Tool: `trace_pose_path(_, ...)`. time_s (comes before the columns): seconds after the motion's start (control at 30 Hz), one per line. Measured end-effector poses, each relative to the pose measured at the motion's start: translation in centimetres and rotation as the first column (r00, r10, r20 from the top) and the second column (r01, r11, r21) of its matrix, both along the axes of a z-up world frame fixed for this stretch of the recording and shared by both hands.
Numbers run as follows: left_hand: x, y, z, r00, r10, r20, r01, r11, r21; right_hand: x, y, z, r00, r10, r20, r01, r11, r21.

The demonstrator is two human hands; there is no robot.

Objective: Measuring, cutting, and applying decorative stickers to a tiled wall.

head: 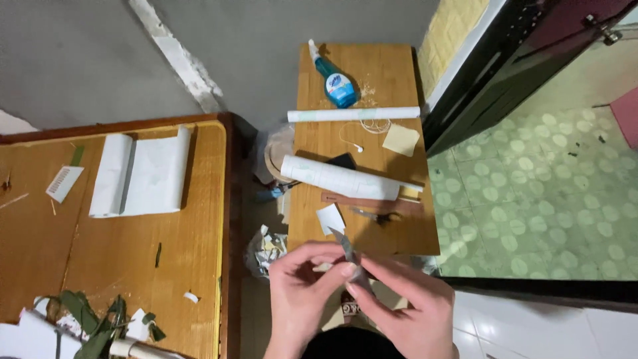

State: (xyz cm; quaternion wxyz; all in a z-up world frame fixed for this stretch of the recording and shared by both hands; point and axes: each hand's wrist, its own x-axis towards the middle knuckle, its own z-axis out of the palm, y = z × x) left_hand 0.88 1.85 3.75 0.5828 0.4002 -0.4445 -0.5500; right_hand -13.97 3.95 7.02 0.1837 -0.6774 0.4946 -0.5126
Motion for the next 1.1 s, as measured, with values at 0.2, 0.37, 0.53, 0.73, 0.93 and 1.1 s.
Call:
trace_pose_path(0.2,-0.5,-0.1,0.0,0.993,0.093,0.079,-0.092,0.996,-0.008,-1.2,0.7,-3.9,0.980,-0.163,0.112,0.106,0.911,0.398)
trace_pose_path(0.37,0.5,-1.8,0.3,0.877,0.167,0.451,-0.076,0.974,-0.213,-3.9,-1.5,-4.0,0.990,-0.130,0.051,0.090,0.875,0.475)
trace_pose_path(0.53,-0.1,-2.3,-2.3,0.886,0.013,0.464,-0.026,0.999,0.021,-3.2,-3.1,-5.7,0.921,-0.332,-0.202,0.353,0.932,0.077)
trace_pose_path(0.73,-1.4,-3.0,-3.0,0.986,-0.060,-0.154,0.115,0.918,0.380,-0.3,-3.1,-6.6,0.956,-0.238,-0.169,0.249,0.967,0.049)
trace_pose_path(0.93,-0.7,-3.2,-3.5,0.978,-0.037,-0.207,0.111,0.927,0.359,-0.2,-2.4,-6.1,0.990,-0.134,0.050,0.115,0.952,0.282)
trace_pose_path(1.1,-0.3,-2.8,-2.7,0.987,-0.150,-0.064,0.162,0.946,0.282,-1.8,-1.9,-7.6,0.977,-0.121,0.176,0.033,0.899,0.436)
